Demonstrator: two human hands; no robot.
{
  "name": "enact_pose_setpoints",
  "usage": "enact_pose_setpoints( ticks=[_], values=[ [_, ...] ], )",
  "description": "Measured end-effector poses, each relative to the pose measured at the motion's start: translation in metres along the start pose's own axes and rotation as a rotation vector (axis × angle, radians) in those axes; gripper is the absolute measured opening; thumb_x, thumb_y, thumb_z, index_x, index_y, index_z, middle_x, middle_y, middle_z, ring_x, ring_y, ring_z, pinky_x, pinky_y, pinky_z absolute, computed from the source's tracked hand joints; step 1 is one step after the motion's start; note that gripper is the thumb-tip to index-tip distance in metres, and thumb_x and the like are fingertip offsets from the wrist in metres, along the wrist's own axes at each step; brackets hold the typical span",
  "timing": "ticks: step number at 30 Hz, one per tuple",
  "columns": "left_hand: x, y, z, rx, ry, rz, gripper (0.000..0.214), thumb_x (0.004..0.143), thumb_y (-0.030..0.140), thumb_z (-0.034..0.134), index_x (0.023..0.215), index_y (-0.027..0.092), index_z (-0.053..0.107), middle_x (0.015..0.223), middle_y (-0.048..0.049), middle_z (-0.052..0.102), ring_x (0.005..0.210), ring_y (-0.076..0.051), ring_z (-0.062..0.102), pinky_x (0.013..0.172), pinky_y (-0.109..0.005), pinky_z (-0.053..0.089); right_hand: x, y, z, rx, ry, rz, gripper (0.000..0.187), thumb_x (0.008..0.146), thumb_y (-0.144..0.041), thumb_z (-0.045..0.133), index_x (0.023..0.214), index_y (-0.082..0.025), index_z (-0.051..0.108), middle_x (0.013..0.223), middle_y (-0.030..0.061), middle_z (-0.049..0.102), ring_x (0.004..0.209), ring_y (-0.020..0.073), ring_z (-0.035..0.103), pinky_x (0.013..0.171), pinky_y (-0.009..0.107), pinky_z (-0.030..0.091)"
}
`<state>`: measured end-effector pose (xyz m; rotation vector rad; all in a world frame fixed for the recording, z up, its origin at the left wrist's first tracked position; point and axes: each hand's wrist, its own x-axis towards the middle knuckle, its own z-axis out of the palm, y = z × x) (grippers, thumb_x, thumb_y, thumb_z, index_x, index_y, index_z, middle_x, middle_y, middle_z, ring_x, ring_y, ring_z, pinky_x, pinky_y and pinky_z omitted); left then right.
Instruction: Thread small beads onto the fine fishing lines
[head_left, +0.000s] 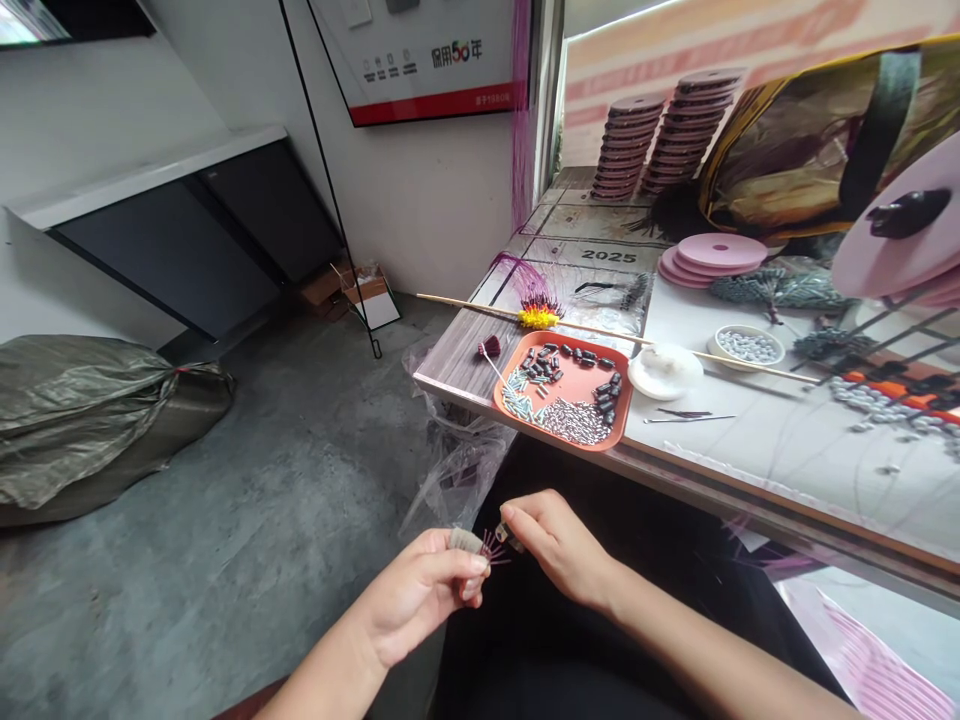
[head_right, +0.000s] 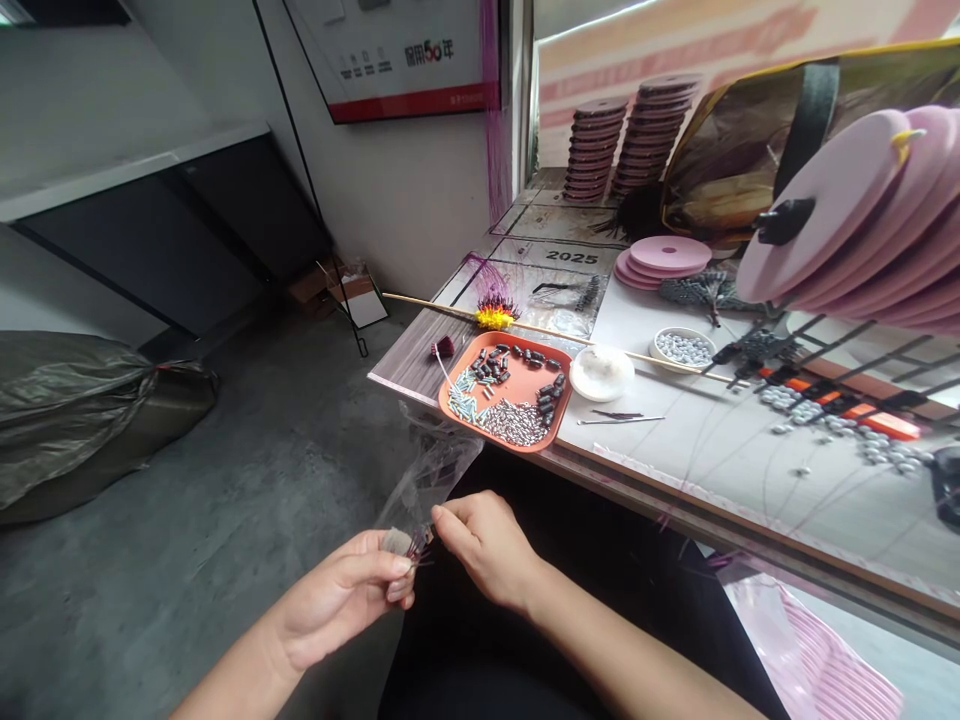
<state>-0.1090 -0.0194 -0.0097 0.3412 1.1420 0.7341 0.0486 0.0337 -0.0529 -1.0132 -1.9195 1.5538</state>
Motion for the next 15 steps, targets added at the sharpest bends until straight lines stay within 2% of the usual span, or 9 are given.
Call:
enact_pose_setpoints(
  ticks=[10,15],
  values=[
    [0.0002,0.0056,0.0054,0.049,-0.024,-0.008,0.008,0.056,0.013,0.069,0.052,0.012,0.061,0.047,0.0019,0.049,0.048,-0.009,0.041,0.055,-0.026,0.036,-0.0011,0.0027,-0.004,-0.012,0.033,0.01,0.042,0.088,-0.039,0.03,0.051,-0.019,0.025,0.051,-0.0045,0.025,0.048,0.0082,0.023,0.045,0.024,0.019],
    [-0.0002,0.0067,0.0072,0.039,-0.035,-0.043,0.007,0.054,0.011,0.068,0.053,0.013,0.061,0.047,0.0017,0.05,0.047,-0.008,0.041,0.056,-0.026,0.036,-0.0002,0.0007,-0.0049,0.01,0.0,0.002,0.043,0.088,-0.039,0.029,0.05,-0.019,0.025,0.05,-0.0048,0.025,0.047,0.0083,0.024,0.045,0.023,0.02]
  ],
)
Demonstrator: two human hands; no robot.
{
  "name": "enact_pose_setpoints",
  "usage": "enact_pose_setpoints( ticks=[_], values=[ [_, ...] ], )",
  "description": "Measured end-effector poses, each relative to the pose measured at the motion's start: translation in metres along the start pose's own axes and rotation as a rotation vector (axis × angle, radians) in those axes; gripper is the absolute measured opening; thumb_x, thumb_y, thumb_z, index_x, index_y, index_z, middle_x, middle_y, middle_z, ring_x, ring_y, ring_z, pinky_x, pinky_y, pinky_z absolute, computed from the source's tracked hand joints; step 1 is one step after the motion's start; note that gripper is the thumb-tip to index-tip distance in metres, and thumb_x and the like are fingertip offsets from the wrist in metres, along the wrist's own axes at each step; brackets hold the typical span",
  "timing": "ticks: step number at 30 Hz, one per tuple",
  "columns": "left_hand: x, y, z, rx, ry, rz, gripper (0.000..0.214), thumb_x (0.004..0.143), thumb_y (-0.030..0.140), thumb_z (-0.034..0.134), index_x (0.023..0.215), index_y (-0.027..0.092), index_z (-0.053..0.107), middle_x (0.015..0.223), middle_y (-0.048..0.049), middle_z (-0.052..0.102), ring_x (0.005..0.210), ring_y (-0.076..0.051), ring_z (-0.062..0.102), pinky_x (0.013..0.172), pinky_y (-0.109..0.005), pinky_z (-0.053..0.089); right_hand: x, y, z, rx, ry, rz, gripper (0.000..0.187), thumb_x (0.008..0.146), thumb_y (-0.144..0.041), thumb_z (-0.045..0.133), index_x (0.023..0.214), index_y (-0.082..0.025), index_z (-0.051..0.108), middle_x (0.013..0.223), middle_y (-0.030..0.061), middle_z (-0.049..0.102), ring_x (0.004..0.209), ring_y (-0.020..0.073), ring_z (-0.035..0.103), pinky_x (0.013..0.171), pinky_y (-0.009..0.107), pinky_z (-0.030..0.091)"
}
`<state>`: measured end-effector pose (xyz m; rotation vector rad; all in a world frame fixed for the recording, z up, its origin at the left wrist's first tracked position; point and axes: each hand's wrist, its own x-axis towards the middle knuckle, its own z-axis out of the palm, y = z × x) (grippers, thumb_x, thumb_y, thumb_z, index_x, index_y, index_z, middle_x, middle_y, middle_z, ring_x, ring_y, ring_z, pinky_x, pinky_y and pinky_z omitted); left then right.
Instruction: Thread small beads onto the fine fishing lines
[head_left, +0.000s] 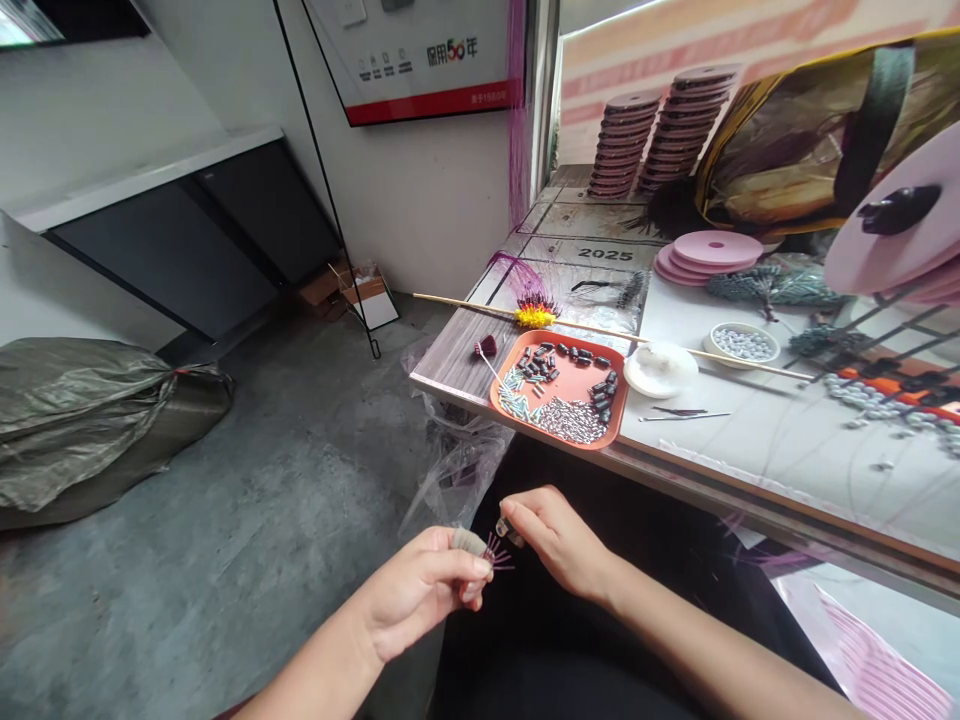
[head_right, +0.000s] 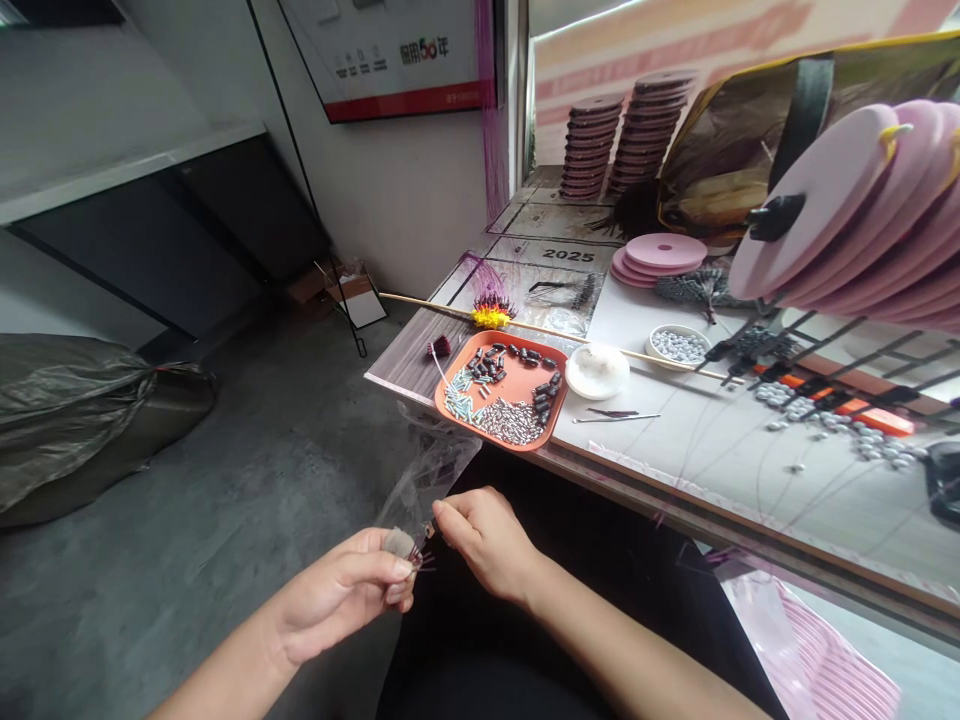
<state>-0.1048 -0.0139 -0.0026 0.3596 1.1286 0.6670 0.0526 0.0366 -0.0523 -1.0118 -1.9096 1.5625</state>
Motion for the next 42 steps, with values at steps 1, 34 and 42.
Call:
enact_pose_setpoints(
  ticks=[1,34,42],
  values=[
    [0.0,0.0,0.0,0.002,-0.002,-0.003,0.007,0.054,0.011,0.068,0.053,0.013,0.061,0.047,0.0019,0.05,0.047,-0.008,0.041,0.056,-0.026,0.036,0.0,0.0,0.0,0.002,-0.009,-0.006,0.043,0.088,-0.04,0.029,0.05,-0.02,0.025,0.05,-0.0049,0.025,0.047,0.0085,0.023,0.045,0.023,0.02],
    [0.009,0.007,0.005,0.162,-0.062,-0.13,0.008,0.05,0.012,0.067,0.05,0.014,0.059,0.046,0.0032,0.051,0.047,-0.008,0.042,0.055,-0.024,0.036,-0.007,0.015,0.005,0.528,-0.186,0.141,0.054,0.08,-0.058,0.032,0.042,-0.02,0.034,0.04,-0.005,0.031,0.04,0.0071,0.027,0.044,0.024,0.023],
    [0.014,0.005,0.001,0.137,-0.046,-0.15,0.009,0.05,0.011,0.066,0.049,0.014,0.058,0.046,0.0033,0.051,0.047,-0.008,0.042,0.055,-0.024,0.036,-0.005,0.019,0.01,0.57,-0.178,0.179,0.053,0.078,-0.061,0.035,0.045,-0.02,0.033,0.042,-0.0062,0.029,0.041,0.0063,0.023,0.043,0.024,0.019]
  ],
)
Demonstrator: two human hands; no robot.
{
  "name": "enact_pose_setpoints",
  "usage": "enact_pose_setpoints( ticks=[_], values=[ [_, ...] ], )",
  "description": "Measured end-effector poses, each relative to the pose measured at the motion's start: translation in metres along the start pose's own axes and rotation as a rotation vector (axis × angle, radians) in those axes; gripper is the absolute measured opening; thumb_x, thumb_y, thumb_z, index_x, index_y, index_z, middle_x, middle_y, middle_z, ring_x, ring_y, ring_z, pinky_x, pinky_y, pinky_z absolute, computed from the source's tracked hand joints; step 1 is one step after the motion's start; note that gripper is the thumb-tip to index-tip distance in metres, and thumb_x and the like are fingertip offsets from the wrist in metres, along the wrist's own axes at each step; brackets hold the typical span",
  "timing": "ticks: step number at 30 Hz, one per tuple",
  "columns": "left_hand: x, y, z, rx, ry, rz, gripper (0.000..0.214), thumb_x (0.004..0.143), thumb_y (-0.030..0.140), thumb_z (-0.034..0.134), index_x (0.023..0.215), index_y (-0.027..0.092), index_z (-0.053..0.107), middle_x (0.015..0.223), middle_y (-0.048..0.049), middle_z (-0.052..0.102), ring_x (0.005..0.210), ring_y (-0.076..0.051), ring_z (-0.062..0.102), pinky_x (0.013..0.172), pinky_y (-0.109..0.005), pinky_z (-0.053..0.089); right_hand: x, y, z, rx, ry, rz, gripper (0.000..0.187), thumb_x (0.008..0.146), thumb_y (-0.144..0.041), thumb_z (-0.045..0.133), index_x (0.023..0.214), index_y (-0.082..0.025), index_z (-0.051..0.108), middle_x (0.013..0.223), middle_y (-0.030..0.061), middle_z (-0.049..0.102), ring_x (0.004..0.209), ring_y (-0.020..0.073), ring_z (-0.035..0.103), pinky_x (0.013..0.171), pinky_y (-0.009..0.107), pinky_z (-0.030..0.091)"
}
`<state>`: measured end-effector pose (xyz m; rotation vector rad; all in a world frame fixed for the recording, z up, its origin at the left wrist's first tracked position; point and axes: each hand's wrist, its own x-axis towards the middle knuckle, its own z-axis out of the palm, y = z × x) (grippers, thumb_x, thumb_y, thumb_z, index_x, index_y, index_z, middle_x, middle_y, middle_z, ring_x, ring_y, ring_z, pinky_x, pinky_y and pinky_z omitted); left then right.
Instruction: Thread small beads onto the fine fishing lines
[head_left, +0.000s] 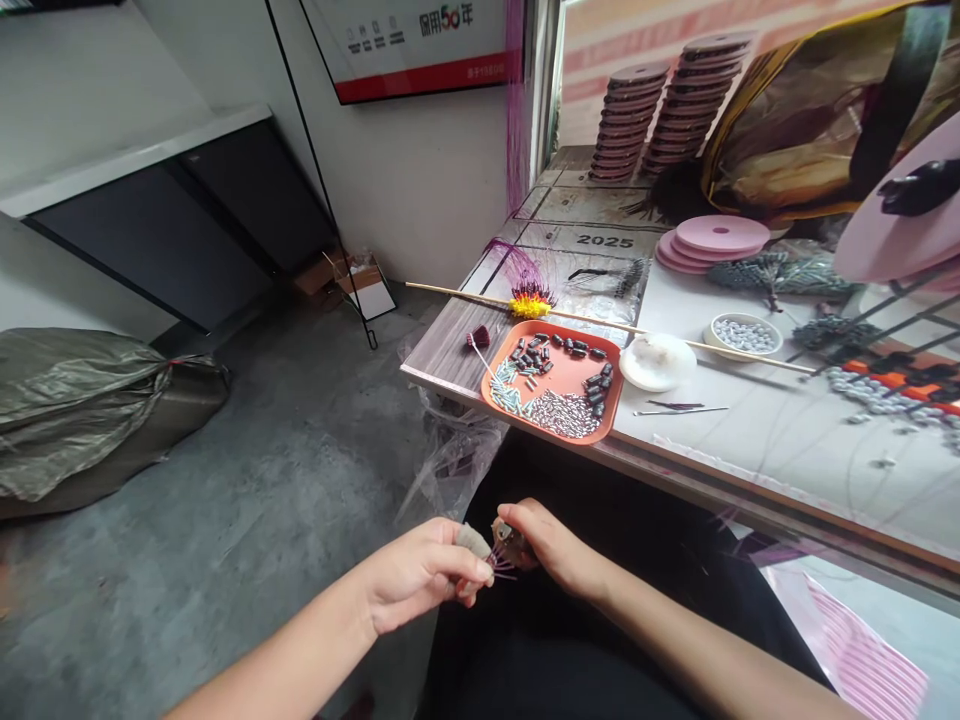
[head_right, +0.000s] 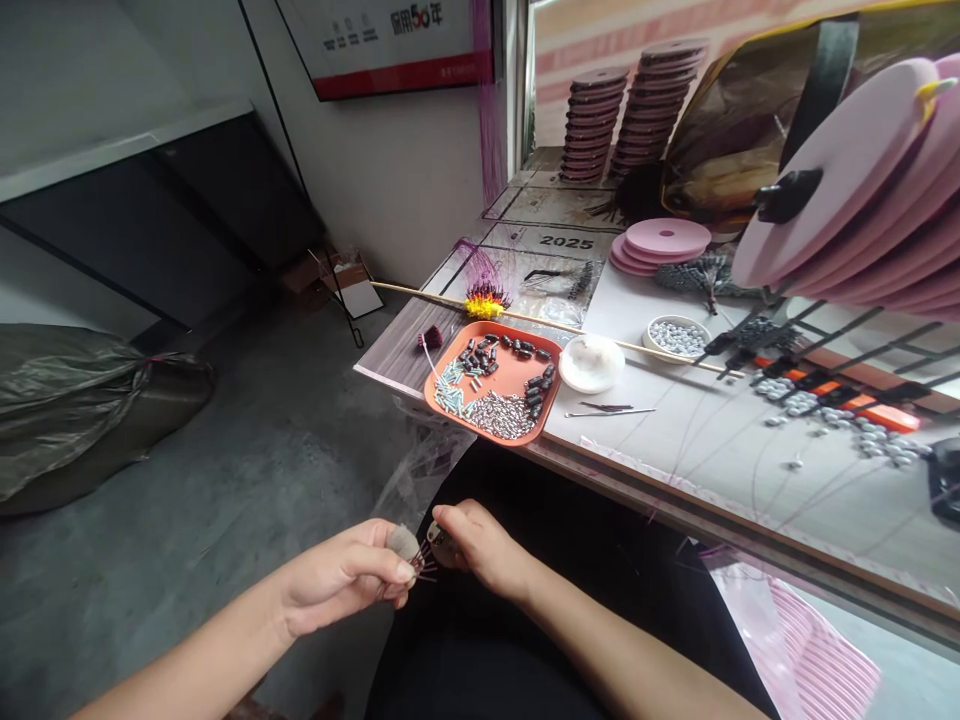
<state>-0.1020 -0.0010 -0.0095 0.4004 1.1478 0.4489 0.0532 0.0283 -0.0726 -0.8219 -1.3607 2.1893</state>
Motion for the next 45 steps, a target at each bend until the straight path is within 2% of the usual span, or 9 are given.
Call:
enact_pose_setpoints(
  ticks=[7,16,28,35,45],
  values=[
    [0.0005,-0.0001,-0.0018,-0.013,0.004,-0.009,0.009,0.05,0.012,0.067,0.049,0.013,0.058,0.046,0.0032,0.052,0.047,-0.008,0.042,0.055,-0.025,0.036,0.0011,0.0004,-0.0012,0.021,-0.024,0.013,0.056,0.081,-0.06,0.031,0.044,-0.019,0.036,0.041,-0.0048,0.032,0.041,0.007,0.028,0.044,0.024,0.022],
    [0.0031,-0.0001,-0.0054,-0.027,-0.002,-0.019,0.009,0.05,0.012,0.068,0.05,0.014,0.059,0.047,0.0029,0.053,0.048,-0.008,0.042,0.056,-0.025,0.036,0.0053,0.0043,0.001,0.064,-0.006,0.02,0.053,0.077,-0.061,0.038,0.044,-0.02,0.03,0.04,-0.0076,0.026,0.04,0.0052,0.021,0.041,0.023,0.018],
    [0.0024,0.0016,-0.0038,-0.012,0.006,-0.014,0.01,0.05,0.013,0.067,0.049,0.014,0.056,0.047,0.0033,0.05,0.048,-0.008,0.041,0.056,-0.025,0.036,0.0058,0.0046,0.002,0.094,-0.008,0.031,0.051,0.078,-0.06,0.04,0.048,-0.02,0.029,0.045,-0.0076,0.026,0.042,0.005,0.021,0.041,0.022,0.018],
    [-0.0009,0.0031,-0.0027,0.061,0.044,0.06,0.01,0.052,0.014,0.067,0.051,0.014,0.058,0.049,0.0029,0.051,0.051,-0.009,0.042,0.056,-0.023,0.034,0.0053,0.0022,0.0002,0.051,-0.001,0.007,0.053,0.079,-0.061,0.037,0.046,-0.019,0.031,0.043,-0.0072,0.027,0.042,0.0055,0.021,0.042,0.023,0.018],
    [-0.0014,0.0023,-0.004,0.017,0.036,0.015,0.011,0.051,0.014,0.067,0.05,0.014,0.056,0.046,0.0035,0.049,0.049,-0.009,0.042,0.056,-0.024,0.036,0.0036,0.0038,0.0,-0.021,0.012,-0.02,0.055,0.082,-0.06,0.037,0.045,-0.019,0.033,0.044,-0.006,0.03,0.045,0.0066,0.023,0.046,0.024,0.02]
  ],
)
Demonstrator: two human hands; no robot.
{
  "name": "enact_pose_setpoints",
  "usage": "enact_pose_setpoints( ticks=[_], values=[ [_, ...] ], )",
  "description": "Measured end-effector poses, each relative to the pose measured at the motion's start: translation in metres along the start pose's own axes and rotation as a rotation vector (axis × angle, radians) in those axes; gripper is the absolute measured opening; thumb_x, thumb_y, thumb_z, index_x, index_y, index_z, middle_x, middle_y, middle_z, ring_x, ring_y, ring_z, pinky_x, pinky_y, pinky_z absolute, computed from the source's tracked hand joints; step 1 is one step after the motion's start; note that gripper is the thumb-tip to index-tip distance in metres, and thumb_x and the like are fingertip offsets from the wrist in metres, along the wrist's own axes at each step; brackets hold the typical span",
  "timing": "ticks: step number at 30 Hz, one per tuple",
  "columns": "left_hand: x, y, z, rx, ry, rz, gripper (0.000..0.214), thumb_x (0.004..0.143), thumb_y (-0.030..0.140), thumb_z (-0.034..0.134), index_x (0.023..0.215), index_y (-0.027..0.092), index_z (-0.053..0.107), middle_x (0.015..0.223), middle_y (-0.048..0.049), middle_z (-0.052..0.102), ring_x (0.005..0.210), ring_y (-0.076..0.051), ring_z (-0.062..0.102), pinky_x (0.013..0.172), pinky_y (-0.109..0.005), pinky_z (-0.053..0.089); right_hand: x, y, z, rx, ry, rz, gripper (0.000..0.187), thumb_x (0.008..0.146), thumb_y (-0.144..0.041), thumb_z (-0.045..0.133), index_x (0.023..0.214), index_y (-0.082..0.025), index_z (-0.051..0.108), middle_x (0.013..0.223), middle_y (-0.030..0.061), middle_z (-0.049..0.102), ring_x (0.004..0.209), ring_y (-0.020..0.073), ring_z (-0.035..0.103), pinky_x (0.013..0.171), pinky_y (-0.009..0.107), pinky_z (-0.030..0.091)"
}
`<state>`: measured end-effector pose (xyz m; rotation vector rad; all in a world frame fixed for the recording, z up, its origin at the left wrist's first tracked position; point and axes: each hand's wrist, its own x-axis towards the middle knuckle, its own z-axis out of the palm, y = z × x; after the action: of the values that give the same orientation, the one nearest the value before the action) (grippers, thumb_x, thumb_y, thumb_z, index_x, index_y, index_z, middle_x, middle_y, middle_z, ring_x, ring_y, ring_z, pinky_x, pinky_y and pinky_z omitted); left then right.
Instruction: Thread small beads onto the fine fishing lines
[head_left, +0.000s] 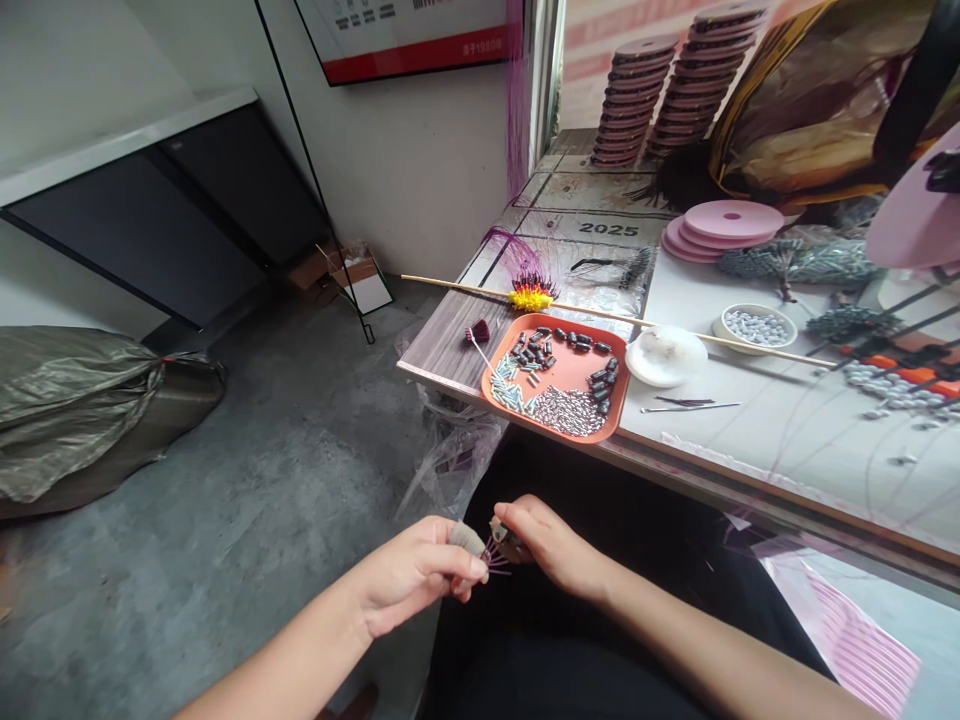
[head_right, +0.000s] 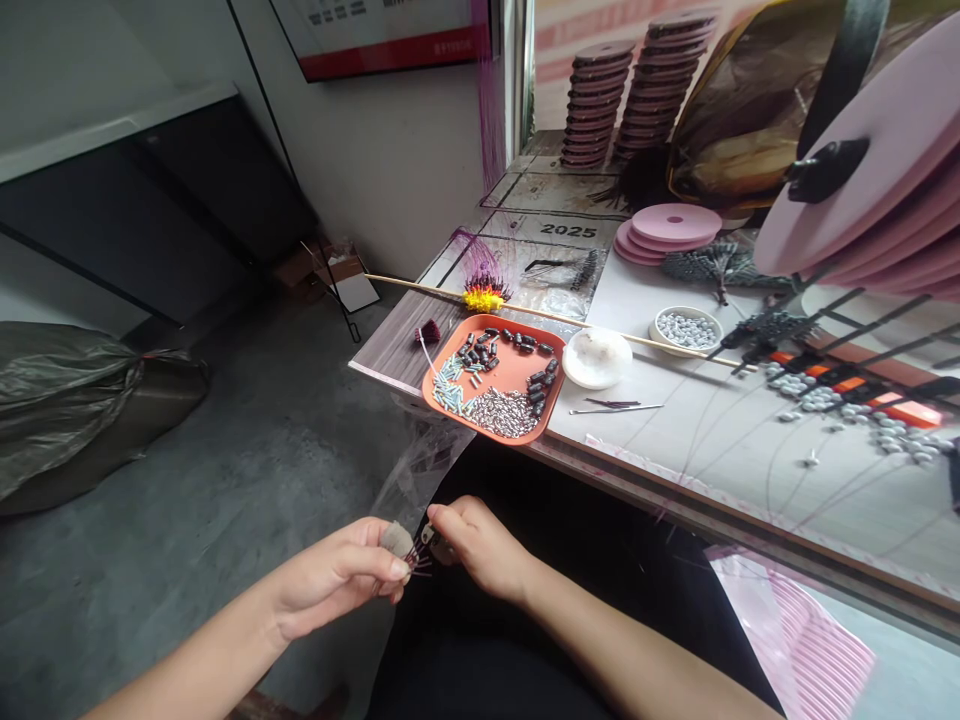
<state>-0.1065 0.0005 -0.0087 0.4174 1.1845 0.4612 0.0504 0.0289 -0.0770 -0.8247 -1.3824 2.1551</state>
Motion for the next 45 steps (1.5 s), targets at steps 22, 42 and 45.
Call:
enact_pose_setpoints(
  ticks=[22,42,45],
  values=[
    [-0.008,-0.008,0.002,0.571,0.329,0.578,0.011,0.072,0.023,0.063,0.063,0.017,0.061,0.063,-0.0002,0.057,0.061,-0.014,0.049,0.061,-0.026,0.038,-0.001,-0.002,-0.003,0.07,0.12,0.029,0.058,0.084,-0.062,0.031,0.047,-0.018,0.035,0.044,-0.005,0.031,0.043,0.0072,0.026,0.045,0.024,0.02],
    [-0.005,-0.025,-0.013,1.282,0.661,1.511,0.027,0.07,-0.003,0.06,0.089,0.016,0.058,0.072,-0.0057,0.059,0.07,-0.018,0.052,0.063,-0.035,0.046,-0.015,-0.018,0.017,0.149,0.074,0.047,0.064,0.083,-0.067,0.031,0.046,-0.016,0.042,0.043,-0.0026,0.037,0.044,0.0076,0.033,0.049,0.024,0.026],
    [-0.004,-0.026,-0.014,1.313,0.663,1.528,0.029,0.069,-0.004,0.061,0.09,0.015,0.058,0.073,-0.0057,0.058,0.07,-0.018,0.051,0.063,-0.035,0.046,-0.015,-0.019,0.018,0.144,0.065,0.043,0.061,0.083,-0.064,0.033,0.045,-0.017,0.04,0.044,-0.003,0.035,0.045,0.0078,0.031,0.048,0.024,0.025]
  ],
)
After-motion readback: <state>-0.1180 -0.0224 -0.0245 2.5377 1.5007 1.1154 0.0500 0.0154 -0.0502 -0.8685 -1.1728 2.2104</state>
